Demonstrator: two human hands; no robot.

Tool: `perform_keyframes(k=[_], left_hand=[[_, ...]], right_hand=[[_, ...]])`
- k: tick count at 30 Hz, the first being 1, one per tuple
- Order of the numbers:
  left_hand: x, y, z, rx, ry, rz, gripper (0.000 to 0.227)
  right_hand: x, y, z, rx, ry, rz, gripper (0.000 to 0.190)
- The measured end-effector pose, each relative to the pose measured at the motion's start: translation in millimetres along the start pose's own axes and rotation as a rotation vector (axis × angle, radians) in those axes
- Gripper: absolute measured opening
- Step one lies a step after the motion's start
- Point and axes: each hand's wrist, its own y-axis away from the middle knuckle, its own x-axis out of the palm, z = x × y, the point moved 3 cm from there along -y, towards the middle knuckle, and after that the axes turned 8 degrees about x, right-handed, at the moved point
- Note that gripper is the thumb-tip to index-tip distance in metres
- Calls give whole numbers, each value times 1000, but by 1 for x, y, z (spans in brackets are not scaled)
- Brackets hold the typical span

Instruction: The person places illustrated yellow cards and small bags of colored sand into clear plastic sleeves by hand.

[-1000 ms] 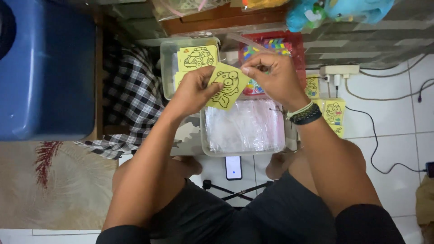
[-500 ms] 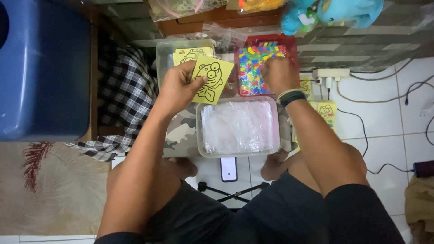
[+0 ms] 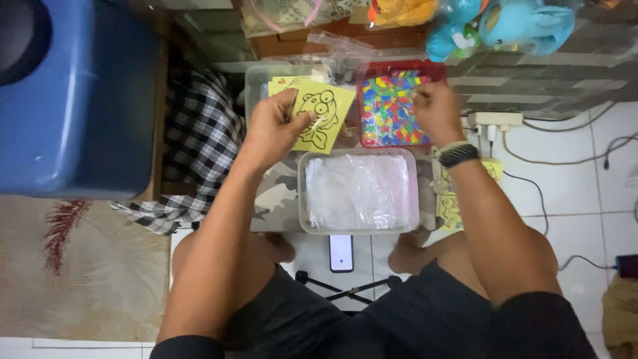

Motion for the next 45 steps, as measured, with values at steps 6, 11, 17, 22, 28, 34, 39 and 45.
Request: perform_keyframes(k=[6, 11, 17, 22, 28, 34, 39, 45], left_hand=[[3, 3, -13, 17, 35, -16, 7], [12, 4, -5, 18, -27, 14, 8], [26, 9, -4, 18, -101, 65, 10], [29, 13, -4, 38, -96, 81, 13], [26, 14, 2, 73, -137, 87, 17], [26, 16, 6, 85, -171, 115, 20], [29, 18, -1, 76, -138, 153, 21], [28, 17, 2, 71, -133, 157, 22]], right_hand=[[-101, 58, 86, 52, -707, -44, 23], [-116, 74, 113, 14, -975, -118, 21], [-118, 63, 135, -128, -935, -150, 17], [-113, 56, 138, -206, -817, -183, 14], [-100, 56, 141, -227, -738, -52, 13], [-85, 53, 133, -110, -885, 142, 14], [-76, 51, 132, -100, -937, 161, 13], [-84, 58, 148, -158, -877, 225, 15]])
